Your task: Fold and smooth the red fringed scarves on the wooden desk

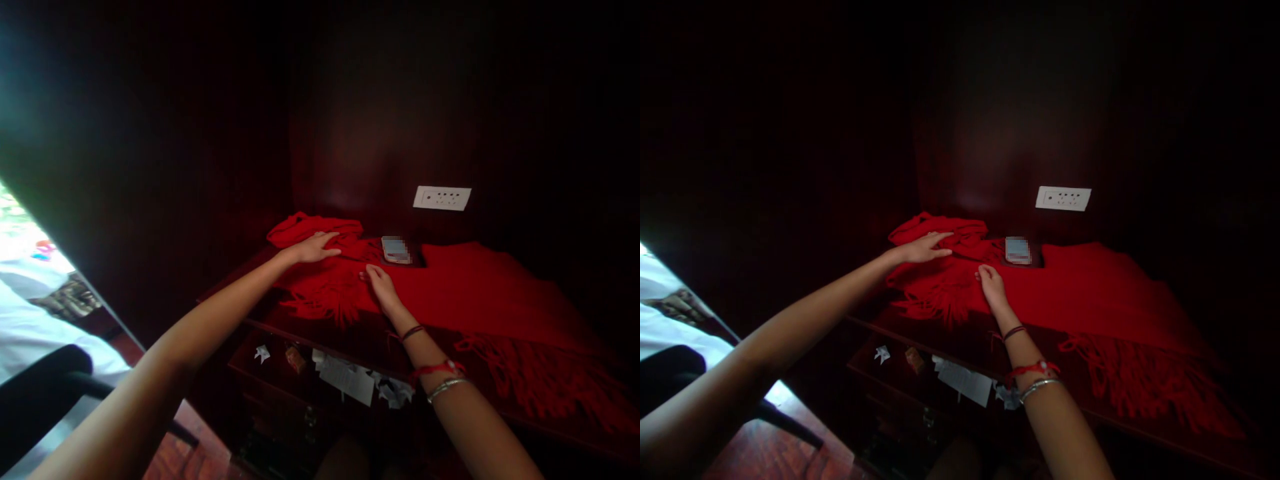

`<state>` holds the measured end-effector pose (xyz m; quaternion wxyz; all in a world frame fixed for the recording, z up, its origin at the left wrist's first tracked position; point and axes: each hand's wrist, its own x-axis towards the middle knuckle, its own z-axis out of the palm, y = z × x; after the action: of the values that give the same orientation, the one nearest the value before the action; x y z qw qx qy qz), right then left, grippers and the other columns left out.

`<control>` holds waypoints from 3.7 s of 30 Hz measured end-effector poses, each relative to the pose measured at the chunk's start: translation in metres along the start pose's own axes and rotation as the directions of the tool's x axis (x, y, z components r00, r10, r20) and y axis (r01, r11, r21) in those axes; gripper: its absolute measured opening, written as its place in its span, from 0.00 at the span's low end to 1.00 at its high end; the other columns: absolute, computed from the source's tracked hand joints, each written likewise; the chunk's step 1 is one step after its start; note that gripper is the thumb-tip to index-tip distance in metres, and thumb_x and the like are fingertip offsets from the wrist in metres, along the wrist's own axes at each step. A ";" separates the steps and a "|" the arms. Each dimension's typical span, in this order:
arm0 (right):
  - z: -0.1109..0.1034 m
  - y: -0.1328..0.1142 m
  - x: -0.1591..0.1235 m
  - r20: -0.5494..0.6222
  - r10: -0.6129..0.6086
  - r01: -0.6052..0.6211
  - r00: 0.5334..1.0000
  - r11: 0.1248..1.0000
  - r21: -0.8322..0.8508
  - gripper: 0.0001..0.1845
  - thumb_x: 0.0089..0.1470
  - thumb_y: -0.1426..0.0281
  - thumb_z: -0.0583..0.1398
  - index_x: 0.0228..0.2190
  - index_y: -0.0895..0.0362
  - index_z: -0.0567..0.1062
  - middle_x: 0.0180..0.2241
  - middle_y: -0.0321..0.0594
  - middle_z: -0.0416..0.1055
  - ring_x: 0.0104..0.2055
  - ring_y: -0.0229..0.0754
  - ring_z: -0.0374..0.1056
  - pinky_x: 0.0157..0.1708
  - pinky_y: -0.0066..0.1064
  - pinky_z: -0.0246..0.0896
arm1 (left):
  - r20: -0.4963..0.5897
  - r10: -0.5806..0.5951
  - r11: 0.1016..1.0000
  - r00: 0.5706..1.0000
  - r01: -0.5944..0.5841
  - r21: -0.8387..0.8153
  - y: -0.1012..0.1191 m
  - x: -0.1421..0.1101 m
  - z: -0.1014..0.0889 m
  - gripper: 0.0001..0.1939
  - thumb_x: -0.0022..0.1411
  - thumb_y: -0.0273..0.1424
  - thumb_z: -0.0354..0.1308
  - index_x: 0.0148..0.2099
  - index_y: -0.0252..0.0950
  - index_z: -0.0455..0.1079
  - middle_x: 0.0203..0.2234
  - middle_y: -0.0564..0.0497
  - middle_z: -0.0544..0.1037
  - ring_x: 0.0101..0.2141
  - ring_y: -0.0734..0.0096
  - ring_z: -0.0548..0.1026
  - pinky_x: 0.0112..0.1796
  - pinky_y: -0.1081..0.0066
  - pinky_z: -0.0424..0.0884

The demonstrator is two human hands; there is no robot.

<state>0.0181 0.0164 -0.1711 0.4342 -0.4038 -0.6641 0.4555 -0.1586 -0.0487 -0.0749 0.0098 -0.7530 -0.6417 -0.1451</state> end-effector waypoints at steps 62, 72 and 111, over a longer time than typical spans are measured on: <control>0.038 -0.065 -0.071 0.631 -0.146 0.648 0.762 0.161 -0.744 0.27 0.45 0.72 0.54 0.49 0.59 0.58 0.45 0.52 0.62 0.47 0.52 0.57 0.41 0.42 0.51 | 0.111 -0.142 0.986 0.984 0.130 0.105 -0.115 -0.097 0.055 0.22 0.59 0.42 0.31 0.56 0.52 0.45 0.57 0.57 0.47 0.55 0.63 0.47 0.49 0.54 0.45; 0.023 -0.056 -0.057 0.578 -0.226 0.585 0.784 -0.038 -0.810 0.15 0.51 0.79 0.46 0.39 0.60 0.66 0.37 0.51 0.66 0.41 0.46 0.60 0.40 0.38 0.50 | 0.115 -0.164 0.985 0.980 0.157 0.065 -0.109 -0.098 0.050 0.23 0.59 0.44 0.28 0.56 0.52 0.47 0.56 0.57 0.48 0.55 0.64 0.47 0.49 0.57 0.43; 0.032 -0.130 0.035 0.513 -0.439 0.620 0.738 0.741 -0.258 0.10 0.42 0.77 0.53 0.30 0.62 0.71 0.31 0.37 0.70 0.34 0.36 0.64 0.36 0.26 0.56 | 0.031 -0.164 0.542 0.986 0.117 -0.832 -0.108 -0.101 0.037 0.24 0.51 0.40 0.52 0.47 0.30 0.64 0.39 0.44 0.72 0.40 0.64 0.69 0.44 0.63 0.61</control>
<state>-0.0410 0.0070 -0.0464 0.2992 -0.1669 -0.9099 0.2337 -0.2690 -0.1190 -0.1524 -0.3420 -0.6106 -0.5549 -0.4498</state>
